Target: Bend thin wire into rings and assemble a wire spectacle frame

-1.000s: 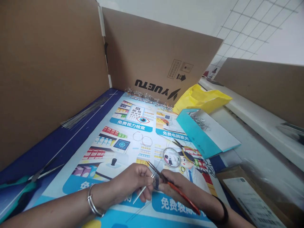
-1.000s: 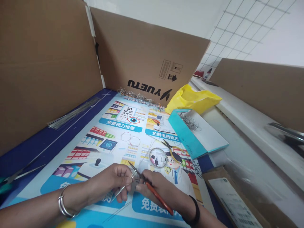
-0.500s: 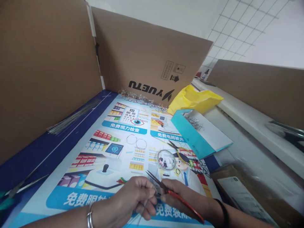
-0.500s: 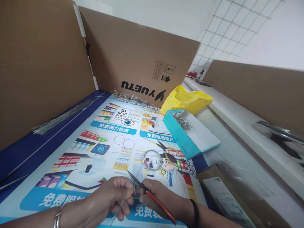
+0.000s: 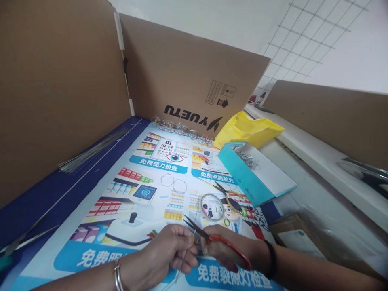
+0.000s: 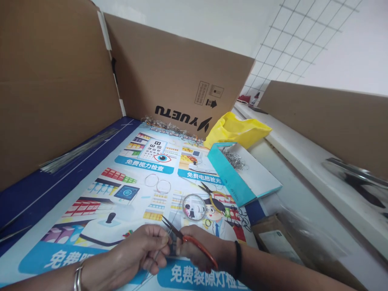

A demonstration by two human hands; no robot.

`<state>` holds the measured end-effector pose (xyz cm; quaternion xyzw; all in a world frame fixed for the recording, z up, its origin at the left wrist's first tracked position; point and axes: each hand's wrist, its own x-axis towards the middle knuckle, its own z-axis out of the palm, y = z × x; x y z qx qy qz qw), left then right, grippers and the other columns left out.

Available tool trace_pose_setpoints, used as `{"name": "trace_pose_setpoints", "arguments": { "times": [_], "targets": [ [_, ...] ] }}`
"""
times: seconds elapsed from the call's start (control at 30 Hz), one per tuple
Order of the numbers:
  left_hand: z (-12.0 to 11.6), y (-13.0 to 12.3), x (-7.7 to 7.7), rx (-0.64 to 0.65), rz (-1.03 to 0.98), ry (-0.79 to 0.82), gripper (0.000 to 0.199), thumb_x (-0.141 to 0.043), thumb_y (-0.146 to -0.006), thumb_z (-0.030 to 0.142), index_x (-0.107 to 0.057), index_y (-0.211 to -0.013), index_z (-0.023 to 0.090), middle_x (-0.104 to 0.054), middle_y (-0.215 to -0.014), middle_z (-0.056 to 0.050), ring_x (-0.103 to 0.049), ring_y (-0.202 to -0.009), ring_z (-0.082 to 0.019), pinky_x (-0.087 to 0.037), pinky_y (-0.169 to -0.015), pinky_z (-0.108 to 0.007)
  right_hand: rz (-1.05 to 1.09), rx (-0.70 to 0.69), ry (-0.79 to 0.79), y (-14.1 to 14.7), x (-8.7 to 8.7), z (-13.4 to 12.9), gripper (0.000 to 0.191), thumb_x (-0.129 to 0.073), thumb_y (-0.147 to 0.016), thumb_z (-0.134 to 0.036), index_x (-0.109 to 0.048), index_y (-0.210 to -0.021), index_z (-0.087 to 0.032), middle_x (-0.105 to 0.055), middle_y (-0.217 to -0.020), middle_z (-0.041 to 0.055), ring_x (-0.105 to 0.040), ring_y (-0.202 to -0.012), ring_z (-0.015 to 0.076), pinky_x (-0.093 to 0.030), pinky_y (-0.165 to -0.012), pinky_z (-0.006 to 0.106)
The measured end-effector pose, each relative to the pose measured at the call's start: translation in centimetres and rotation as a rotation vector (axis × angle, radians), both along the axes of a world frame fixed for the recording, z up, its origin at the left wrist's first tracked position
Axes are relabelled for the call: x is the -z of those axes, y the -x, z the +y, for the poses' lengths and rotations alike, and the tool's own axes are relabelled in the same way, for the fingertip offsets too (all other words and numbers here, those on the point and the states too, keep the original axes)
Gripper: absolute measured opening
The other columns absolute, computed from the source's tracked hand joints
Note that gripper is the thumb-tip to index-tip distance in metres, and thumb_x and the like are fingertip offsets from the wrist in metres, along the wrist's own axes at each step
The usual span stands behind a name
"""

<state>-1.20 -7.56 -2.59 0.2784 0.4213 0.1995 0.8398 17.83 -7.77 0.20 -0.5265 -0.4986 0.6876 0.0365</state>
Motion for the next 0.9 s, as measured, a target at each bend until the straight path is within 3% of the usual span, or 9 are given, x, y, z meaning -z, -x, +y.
{"name": "trace_pose_setpoints", "arguments": {
  "times": [0.3, 0.6, 0.8, 0.9],
  "targets": [
    [0.2, 0.2, 0.5, -0.006, -0.051, 0.036, 0.009, -0.063, -0.063, 0.018, -0.058, -0.067, 0.012, -0.064, -0.067, -0.004, -0.060, -0.049, -0.011, -0.043, -0.042, -0.019, -0.019, 0.002, 0.011, 0.0, -0.1, 0.0, 0.006, -0.053, -0.070, -0.023, -0.052, -0.070, -0.017, -0.041, -0.039, -0.0089, -0.035, -0.030, 0.0057, -0.026, -0.028, 0.014],
    [0.1, 0.3, 0.5, -0.003, -0.055, 0.036, 0.013, -0.066, -0.065, 0.022, -0.060, -0.069, 0.011, -0.064, -0.065, -0.004, -0.060, -0.049, -0.011, -0.044, -0.043, -0.019, 0.013, 0.022, -0.036, -0.4, 0.9, -0.3, 0.008, -0.054, -0.073, -0.023, -0.053, -0.071, -0.016, -0.042, -0.040, -0.0093, -0.036, -0.030, 0.0048, -0.028, -0.028, 0.013],
    [0.0, 0.3, 0.0, 0.001, -0.028, 0.041, 0.014, -0.067, -0.063, 0.022, -0.060, -0.067, 0.011, -0.064, -0.064, -0.004, -0.060, -0.048, -0.011, -0.043, -0.042, -0.019, -0.048, -0.023, -0.061, 0.4, -0.2, -0.7, 0.022, -0.053, -0.078, -0.036, -0.050, -0.067, -0.017, -0.039, -0.038, -0.0086, -0.033, -0.028, 0.0049, -0.025, -0.026, 0.014],
    [-0.2, 0.5, -0.2, 0.035, -0.029, 0.031, 0.014, -0.067, -0.064, 0.024, -0.060, -0.066, 0.011, -0.064, -0.065, -0.004, -0.060, -0.049, -0.011, -0.044, -0.044, -0.019, -0.171, -0.102, -0.096, 0.8, -1.4, -0.6, 0.017, -0.050, -0.079, -0.033, -0.053, -0.073, -0.017, -0.038, -0.041, -0.0084, -0.034, -0.031, 0.0056, -0.026, -0.029, 0.015]
  ]
}}
